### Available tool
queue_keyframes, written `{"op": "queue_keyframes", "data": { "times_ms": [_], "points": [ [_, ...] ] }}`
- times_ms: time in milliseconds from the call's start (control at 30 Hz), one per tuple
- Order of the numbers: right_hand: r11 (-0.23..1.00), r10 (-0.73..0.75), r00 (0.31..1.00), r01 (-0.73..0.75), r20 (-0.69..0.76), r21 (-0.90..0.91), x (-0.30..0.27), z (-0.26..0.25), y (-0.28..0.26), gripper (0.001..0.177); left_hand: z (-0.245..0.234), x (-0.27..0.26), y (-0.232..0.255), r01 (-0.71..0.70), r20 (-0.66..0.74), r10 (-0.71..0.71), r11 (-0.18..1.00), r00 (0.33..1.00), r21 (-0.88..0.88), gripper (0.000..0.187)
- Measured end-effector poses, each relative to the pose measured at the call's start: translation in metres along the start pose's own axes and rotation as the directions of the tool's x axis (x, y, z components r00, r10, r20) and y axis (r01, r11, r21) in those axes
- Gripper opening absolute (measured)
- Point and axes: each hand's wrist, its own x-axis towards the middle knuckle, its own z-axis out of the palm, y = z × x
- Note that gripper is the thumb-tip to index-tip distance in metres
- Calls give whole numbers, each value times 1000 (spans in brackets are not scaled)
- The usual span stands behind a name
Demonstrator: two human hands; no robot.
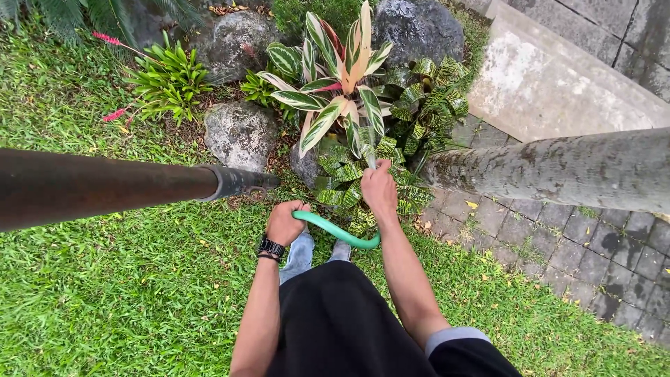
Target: Water several plants and garden beds using a hose.
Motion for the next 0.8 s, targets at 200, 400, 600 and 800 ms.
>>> {"op": "queue_keyframes", "data": {
  "times_ms": [200, 400, 600, 800],
  "points": [
    [998, -20, 999, 23, 49, -53, -1, 15, -3, 40, -3, 3, 1, -8, 7, 8, 999, 1000, -39, 36],
    [1000, -30, 999, 30, -14, -10, 15, 1, -6, 41, -1, 3, -2, -45, -18, 44, 997, 999, -59, 31],
    [999, -37, 993, 38, 116, -12, -6, 5, -21, 39, 0, 3, 1, -19, -26, 18, 998, 1000, -64, 29],
    [1000, -28, 995, 29, 96, -9, -2, 8, 0, 40, 4, 0, -7, -56, -22, 54, 995, 998, -82, 22]
  ]
}}
